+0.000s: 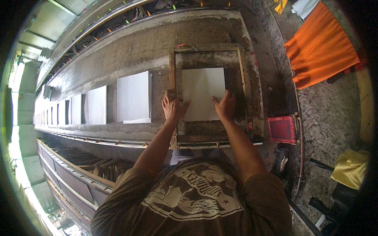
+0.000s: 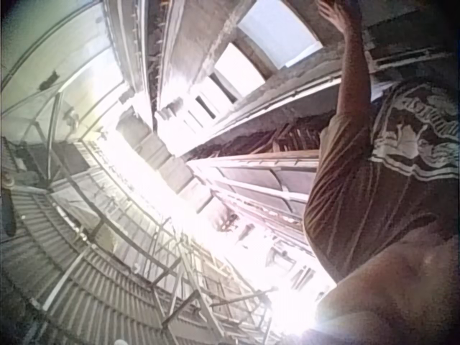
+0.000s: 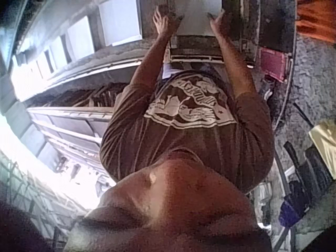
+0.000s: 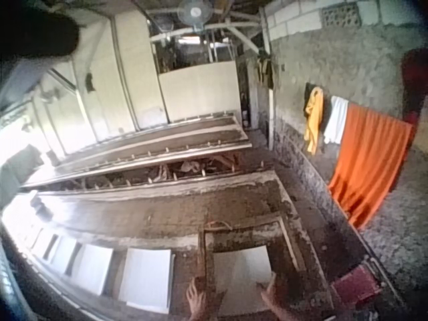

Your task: The person repeatedly picks up white square tiles from a stack and places them into a wooden frame on a workbench. The person aligns the tiles within the frame and then removes the frame to repeat the process with a new tile.

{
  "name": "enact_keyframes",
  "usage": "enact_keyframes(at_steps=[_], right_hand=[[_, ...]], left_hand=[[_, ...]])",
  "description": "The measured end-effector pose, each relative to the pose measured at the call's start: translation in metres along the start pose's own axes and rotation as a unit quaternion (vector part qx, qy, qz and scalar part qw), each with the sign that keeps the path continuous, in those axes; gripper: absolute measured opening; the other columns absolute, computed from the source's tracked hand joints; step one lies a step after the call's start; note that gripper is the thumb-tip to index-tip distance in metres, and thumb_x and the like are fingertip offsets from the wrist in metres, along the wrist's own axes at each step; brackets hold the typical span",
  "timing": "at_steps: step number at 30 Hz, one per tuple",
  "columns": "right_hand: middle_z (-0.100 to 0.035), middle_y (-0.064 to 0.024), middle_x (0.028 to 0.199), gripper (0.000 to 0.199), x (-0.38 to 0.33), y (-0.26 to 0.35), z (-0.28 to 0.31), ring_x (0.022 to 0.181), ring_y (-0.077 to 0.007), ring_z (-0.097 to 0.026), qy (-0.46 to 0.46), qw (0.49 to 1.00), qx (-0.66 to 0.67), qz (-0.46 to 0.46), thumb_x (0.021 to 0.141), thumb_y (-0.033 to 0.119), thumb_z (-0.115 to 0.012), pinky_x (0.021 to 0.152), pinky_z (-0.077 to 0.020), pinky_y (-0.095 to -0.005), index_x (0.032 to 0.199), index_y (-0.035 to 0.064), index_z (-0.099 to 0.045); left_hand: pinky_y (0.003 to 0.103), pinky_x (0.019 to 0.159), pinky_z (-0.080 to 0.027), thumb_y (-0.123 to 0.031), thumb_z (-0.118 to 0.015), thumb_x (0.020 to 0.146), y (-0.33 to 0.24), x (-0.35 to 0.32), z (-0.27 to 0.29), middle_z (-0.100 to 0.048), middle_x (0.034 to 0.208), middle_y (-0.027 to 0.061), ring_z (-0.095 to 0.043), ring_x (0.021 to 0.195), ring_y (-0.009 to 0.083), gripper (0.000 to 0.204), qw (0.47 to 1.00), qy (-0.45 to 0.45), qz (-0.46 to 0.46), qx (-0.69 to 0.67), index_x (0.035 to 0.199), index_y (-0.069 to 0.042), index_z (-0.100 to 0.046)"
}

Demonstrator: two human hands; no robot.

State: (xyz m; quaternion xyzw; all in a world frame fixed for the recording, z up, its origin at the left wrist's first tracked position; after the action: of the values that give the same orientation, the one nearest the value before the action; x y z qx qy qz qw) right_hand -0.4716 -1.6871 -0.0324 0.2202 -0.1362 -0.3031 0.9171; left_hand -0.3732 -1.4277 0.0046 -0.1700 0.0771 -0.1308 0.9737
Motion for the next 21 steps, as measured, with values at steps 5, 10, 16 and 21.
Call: enact_keyframes(at_steps=[5,10,16,21], right_hand=[[-0.052,-0.0225,0.121,0.085,-0.001,-0.003,-0.004,0.111,-0.0403,-0.057,0.002,1.000,-0.010,-0.017,0.078,0.050,-0.084,0.089,-0.0508,-0.0513,0.136,0.0016,-0.046],[-0.053,-0.0237,0.120,0.084,-0.002,0.006,0.006,0.110,-0.0424,-0.057,-0.046,0.998,-0.024,0.033,0.080,0.054,-0.082,0.087,-0.0504,-0.0522,0.136,0.0020,-0.047],[-0.051,-0.0257,0.132,0.075,0.016,0.024,0.021,0.123,-0.0415,-0.052,-0.009,0.996,-0.026,0.088,0.089,0.049,-0.074,0.098,-0.0449,-0.0546,0.141,0.0022,-0.046],[-0.045,-0.0231,0.147,0.062,0.031,0.056,0.014,0.136,-0.0401,-0.044,-0.026,0.977,-0.067,0.201,0.099,0.041,-0.062,0.109,-0.0380,-0.0558,0.144,0.0027,-0.044]], left_hand=[[0.054,0.122,-0.017,-0.057,-0.072,0.087,0.002,0.001,-0.003,-0.021,0.161,0.0234,-0.017,0.151,0.0407,0.056,1.000,-0.009,-0.010,-0.004,0.109,-0.006,-0.076],[0.056,0.123,-0.015,-0.056,-0.069,0.088,0.004,-0.005,-0.002,-0.021,0.161,0.0235,-0.015,0.152,0.0416,0.066,0.999,-0.049,-0.009,0.010,0.129,-0.005,-0.064],[0.057,0.124,-0.010,-0.049,-0.058,0.097,-0.045,-0.006,0.004,-0.018,0.166,0.0163,-0.006,0.156,0.0385,0.068,0.992,-0.046,-0.106,0.057,0.150,-0.009,-0.045],[0.057,0.125,-0.003,-0.042,-0.049,0.104,-0.090,0.019,-0.038,-0.010,0.170,0.0133,-0.002,0.157,0.0372,0.067,0.985,-0.001,-0.160,0.064,0.160,-0.015,-0.028]])
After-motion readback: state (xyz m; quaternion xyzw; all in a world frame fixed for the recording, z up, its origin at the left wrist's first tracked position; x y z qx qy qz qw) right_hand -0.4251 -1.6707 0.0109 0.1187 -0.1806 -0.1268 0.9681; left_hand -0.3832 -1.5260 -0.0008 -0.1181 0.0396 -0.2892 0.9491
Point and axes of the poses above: each hand's wrist, its own x-axis towards the middle knuckle, its own z-axis out of the back of the hand, y = z × x, the point moved 9 cm from there along x, towards the middle knuckle
